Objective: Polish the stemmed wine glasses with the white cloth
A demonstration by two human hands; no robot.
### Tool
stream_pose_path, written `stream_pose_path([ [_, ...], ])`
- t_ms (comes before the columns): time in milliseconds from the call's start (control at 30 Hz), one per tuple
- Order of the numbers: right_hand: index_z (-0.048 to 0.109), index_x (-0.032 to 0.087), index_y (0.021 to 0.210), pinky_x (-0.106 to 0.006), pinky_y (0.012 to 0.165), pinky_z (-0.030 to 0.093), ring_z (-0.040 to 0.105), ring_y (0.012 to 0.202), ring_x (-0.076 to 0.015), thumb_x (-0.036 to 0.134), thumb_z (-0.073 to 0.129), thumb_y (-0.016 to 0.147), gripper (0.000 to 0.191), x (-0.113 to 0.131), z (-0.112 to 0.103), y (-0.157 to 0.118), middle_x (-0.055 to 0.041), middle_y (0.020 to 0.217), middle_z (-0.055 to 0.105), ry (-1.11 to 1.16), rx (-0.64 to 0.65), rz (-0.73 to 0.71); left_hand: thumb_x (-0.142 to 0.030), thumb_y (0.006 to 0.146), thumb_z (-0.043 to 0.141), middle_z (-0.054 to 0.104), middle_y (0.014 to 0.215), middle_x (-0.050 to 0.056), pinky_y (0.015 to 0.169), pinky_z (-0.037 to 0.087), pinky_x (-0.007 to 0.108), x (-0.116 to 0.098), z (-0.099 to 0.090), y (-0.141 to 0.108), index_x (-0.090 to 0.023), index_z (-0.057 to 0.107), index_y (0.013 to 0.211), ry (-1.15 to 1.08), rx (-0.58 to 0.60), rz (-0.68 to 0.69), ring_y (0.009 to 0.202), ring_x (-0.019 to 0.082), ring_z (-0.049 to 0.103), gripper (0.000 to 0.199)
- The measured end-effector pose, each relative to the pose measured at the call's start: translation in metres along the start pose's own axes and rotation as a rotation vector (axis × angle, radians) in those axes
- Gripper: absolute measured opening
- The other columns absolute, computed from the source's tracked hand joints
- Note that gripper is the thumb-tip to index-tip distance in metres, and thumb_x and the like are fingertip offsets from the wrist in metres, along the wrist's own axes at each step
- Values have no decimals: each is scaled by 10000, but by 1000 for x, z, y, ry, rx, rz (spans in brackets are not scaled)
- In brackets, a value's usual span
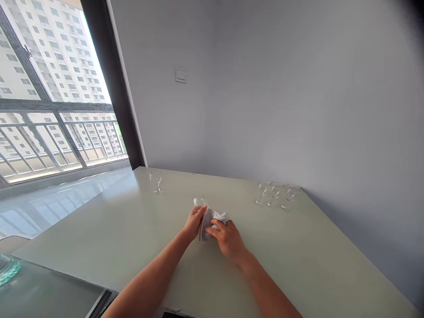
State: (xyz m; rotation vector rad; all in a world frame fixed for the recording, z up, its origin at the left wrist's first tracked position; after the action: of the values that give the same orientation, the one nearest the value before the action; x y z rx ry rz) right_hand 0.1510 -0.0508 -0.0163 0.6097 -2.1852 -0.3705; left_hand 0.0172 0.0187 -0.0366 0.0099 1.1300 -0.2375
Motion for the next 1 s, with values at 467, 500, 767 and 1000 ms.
stream_pose_path([
  [467, 600, 196, 801, -180, 423, 375, 511, 591, -91, 367, 643, 694, 206, -17, 27, 5, 14, 742, 600, 1491, -311, 669, -497, 715, 565, 578, 786, 0, 562, 440, 222, 0, 16, -8, -189, 457, 1003, -207, 31, 69, 532, 65, 517, 435],
  [500, 604, 184, 813, -180, 413, 379, 515, 582, -90, 375, 618, 716, 215, -16, 30, 5, 4, 747, 604, 1519, -282, 700, -474, 716, 574, 576, 872, 6, 582, 448, 234, -2, 16, -9, -208, 418, 1026, -155, 3, 152, 539, 57, 511, 437],
  [767, 592, 187, 841, -186, 324, 366, 493, 453, -97, 417, 574, 736, 253, -14, 39, -4, 5, 608, 550, 1410, -142, 770, -346, 713, 605, 501, 1037, 49, 605, 444, 249, -11, 14, -14, -242, 283, 1089, 311, -49, 649, 635, 71, 494, 506],
  [1000, 610, 197, 727, -240, 433, 385, 475, 478, -122, 521, 463, 768, 358, -1, 32, -9, 10, 558, 515, 624, 110, 561, -319, 741, 583, 499, 1089, 68, 702, 432, 282, -27, 5, -17, -246, 312, 1089, 444, -190, 761, 689, 79, 498, 446],
])
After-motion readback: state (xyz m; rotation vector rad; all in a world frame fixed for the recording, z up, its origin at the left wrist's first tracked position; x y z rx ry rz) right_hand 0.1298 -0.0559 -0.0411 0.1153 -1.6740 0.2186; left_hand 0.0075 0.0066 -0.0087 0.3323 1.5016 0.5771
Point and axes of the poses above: each hand's wrist, its own y-axis towards the middle knuckle, its own z-axis out of the palm, x = y × z, the point moved 2 cm from there along y, towards the middle knuckle
